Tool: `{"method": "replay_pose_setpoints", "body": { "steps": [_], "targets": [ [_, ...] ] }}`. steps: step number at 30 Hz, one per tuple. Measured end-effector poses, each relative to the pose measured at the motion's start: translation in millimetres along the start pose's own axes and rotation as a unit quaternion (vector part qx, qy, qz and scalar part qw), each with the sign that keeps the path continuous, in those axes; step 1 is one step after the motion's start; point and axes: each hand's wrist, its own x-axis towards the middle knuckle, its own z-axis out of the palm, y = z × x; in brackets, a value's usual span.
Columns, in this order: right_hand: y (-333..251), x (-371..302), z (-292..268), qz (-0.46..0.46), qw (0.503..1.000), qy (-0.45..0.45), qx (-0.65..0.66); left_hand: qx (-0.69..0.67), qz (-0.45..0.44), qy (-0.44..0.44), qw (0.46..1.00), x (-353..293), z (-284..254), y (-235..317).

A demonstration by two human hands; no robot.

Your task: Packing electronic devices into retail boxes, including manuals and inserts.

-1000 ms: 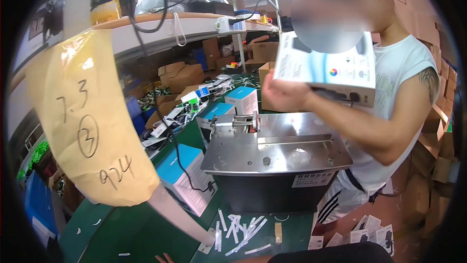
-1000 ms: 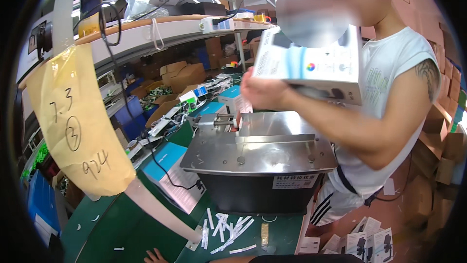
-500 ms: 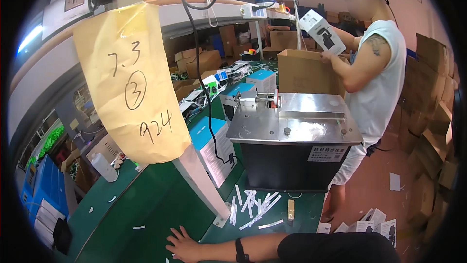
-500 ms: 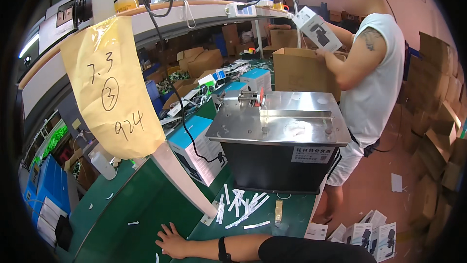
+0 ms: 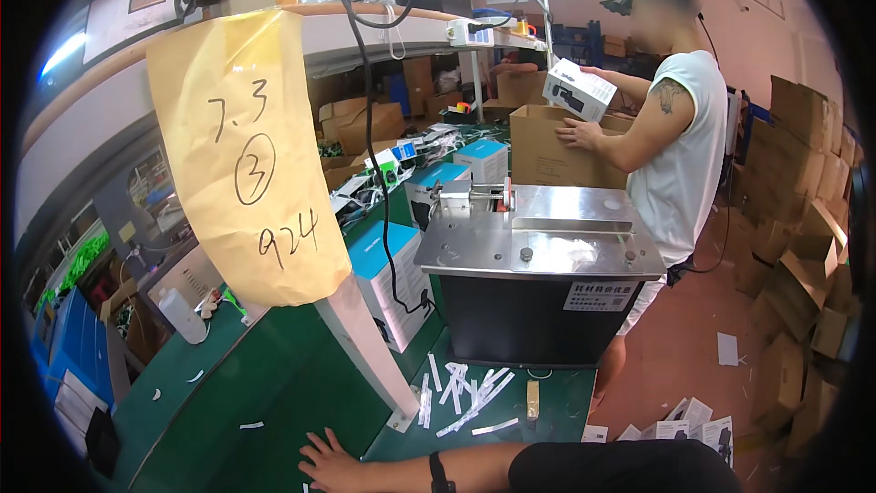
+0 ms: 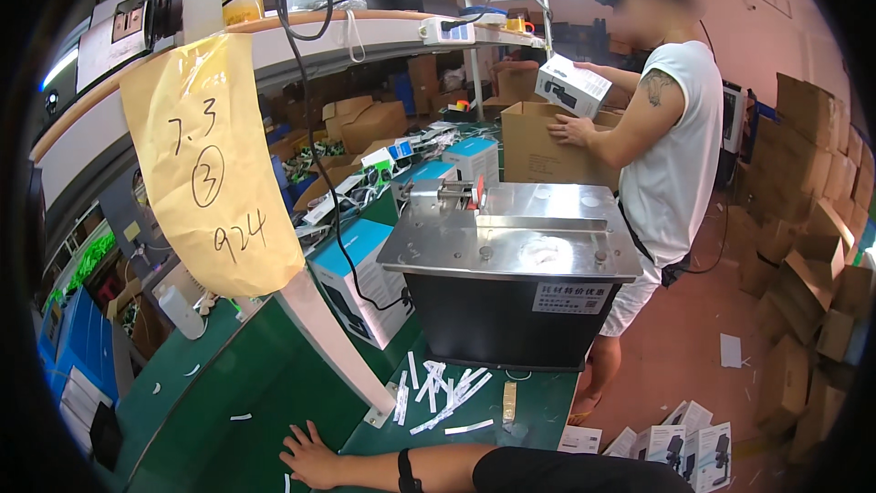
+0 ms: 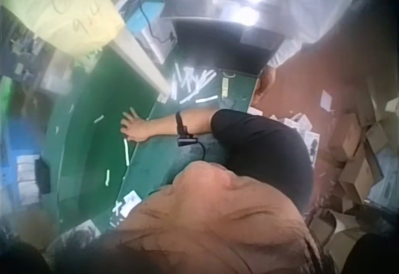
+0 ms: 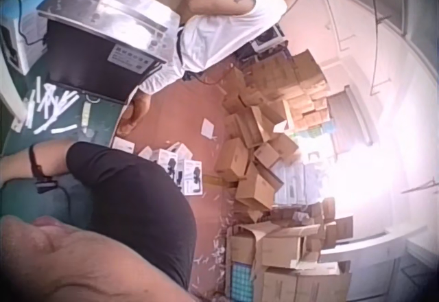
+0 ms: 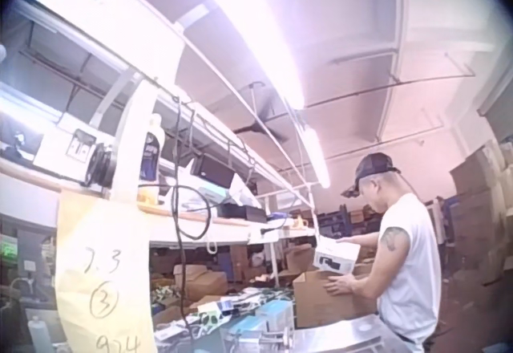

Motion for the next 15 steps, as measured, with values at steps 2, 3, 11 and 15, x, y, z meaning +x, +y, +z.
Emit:
{"method": "replay_pose_setpoints", "body": {
  "steps": [2,3,11,15],
  "targets": [
    [0.4,1.9,-1.1,-0.001,1.000,-0.002,-0.014,0.003,-0.002,0.001,1.000,3.6,-0.3,-2.3],
    [-1.1,1.5,-2.8,-0.002,1.000,-0.004,-0.013,0.004,-0.003,0.004,1.000,4.7,-0.2,-5.0],
    [1.1,-1.8,-0.5,0.003,0.999,0.018,-0.039,0.025,-0.014,0.022,0.999,17.7,3.0,-20.6],
    [-5.4,0.0,0.2,-0.006,1.000,-0.001,-0.029,0.033,-0.023,0.041,0.998,18.4,-7.8,-30.2]
  ]
}}
